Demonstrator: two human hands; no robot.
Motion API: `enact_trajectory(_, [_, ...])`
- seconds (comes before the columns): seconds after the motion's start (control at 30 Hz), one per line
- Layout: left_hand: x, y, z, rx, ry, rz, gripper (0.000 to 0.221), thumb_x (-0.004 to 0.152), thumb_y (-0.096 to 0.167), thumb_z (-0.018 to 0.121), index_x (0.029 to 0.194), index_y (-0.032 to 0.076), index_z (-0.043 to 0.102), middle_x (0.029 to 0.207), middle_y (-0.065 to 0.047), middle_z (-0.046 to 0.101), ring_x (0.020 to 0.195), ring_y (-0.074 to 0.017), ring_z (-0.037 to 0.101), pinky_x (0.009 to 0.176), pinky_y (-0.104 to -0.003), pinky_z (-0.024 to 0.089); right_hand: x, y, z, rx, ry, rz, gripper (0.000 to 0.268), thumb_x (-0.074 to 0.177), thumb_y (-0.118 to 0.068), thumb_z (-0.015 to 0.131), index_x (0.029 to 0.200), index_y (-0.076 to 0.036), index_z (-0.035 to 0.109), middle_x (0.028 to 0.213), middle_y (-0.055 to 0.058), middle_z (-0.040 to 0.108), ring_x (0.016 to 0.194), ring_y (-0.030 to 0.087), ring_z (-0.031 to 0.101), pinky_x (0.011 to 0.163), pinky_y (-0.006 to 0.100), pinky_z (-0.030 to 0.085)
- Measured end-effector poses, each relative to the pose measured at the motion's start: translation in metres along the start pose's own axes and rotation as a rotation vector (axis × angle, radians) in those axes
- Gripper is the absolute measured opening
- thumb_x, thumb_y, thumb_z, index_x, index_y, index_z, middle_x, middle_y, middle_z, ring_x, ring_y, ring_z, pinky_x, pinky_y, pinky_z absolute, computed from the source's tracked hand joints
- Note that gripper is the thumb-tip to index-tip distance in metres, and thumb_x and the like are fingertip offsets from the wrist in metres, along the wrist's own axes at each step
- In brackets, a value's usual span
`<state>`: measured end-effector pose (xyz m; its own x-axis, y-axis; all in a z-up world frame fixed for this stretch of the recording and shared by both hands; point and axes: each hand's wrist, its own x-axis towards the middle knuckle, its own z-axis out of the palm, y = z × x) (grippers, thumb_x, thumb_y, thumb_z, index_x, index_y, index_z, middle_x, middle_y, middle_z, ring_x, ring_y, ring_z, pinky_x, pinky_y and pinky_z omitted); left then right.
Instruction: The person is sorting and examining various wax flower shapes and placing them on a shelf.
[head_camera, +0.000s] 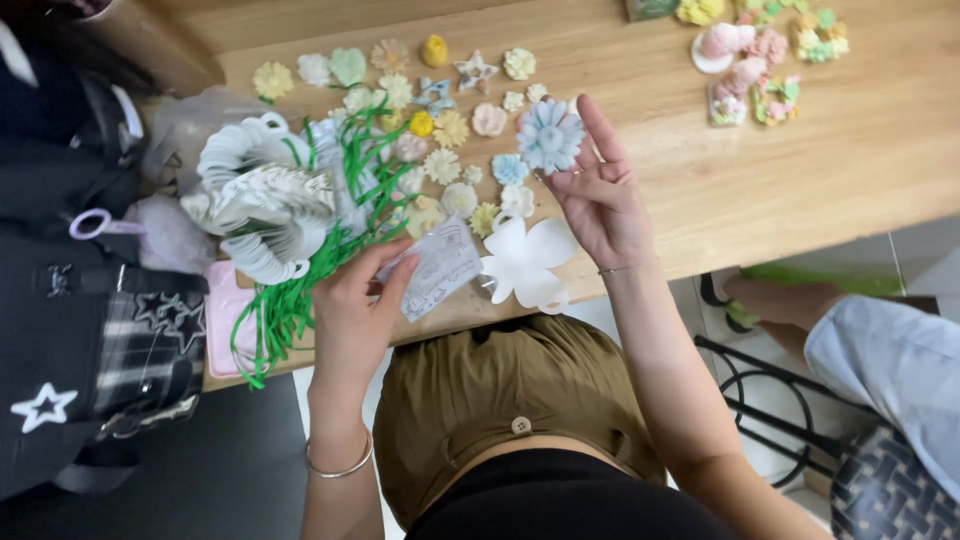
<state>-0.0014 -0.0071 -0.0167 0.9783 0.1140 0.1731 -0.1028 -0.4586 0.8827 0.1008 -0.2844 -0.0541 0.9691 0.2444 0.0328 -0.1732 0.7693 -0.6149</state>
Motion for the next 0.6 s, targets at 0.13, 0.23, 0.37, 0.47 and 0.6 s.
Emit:
enact_trajectory(0.13, [-0.009,-0.012,-0.011,0.025,0.019,-0.093,0.019,0.094,0.016,0.075,0.109,0.005,0.073,0.099,-0.011,0.079,0.071,-0.0175,0.075,0.064,-0.029,0.058,0.007,0.024,-0.006,0.081,-0.035,0.109,0.078,0.092,0.023,0.053,0.162,-0.008,0.037,0.161,0.016,0.045,0.149,0.028,0.049,0.128,0.042,0.043])
enact_trajectory(0.23, [-0.016,-0.022,-0.022,0.03,0.022,-0.139,0.018,0.094,0.015,0.072,0.109,0.005,0.072,0.097,-0.013,0.077,0.072,-0.0254,0.074,0.064,-0.035,0.057,0.015,0.045,-0.007,0.134,-0.062,0.202,0.072,0.096,0.019,0.056,0.163,-0.002,0.039,0.163,0.018,0.046,0.146,0.031,0.051,0.123,0.042,0.048])
enact_trajectory(0.37, [-0.028,-0.054,-0.034,0.161,-0.036,-0.103,0.026,0.094,0.005,0.065,0.12,0.007,0.066,0.1,-0.018,0.073,0.093,-0.039,0.07,0.076,-0.048,0.054,0.031,0.078,-0.004,0.165,-0.045,0.391,0.047,0.103,-0.006,0.063,0.147,0.005,0.05,0.153,0.029,0.051,0.14,0.04,0.057,0.114,0.041,0.054])
enact_trajectory(0.47, [-0.037,-0.073,-0.04,0.187,-0.073,-0.178,0.037,0.091,-0.001,0.058,0.126,0.008,0.061,0.105,-0.02,0.072,0.096,-0.041,0.069,0.078,-0.051,0.053,0.042,0.099,-0.009,0.21,0.036,0.52,0.043,0.109,-0.024,0.062,0.139,0.006,0.056,0.139,0.032,0.057,0.124,0.042,0.064,0.105,0.043,0.058])
enact_trajectory(0.6, [-0.026,-0.075,-0.056,0.226,-0.137,-0.351,0.046,0.093,-0.003,0.051,0.137,0.012,0.053,0.108,-0.023,0.067,0.095,-0.0434,0.066,0.077,-0.054,0.051,0.058,0.116,-0.008,0.206,0.05,0.691,0.043,0.113,-0.036,0.056,0.136,0.001,0.058,0.128,0.036,0.061,0.111,0.04,0.069,0.097,0.043,0.061])
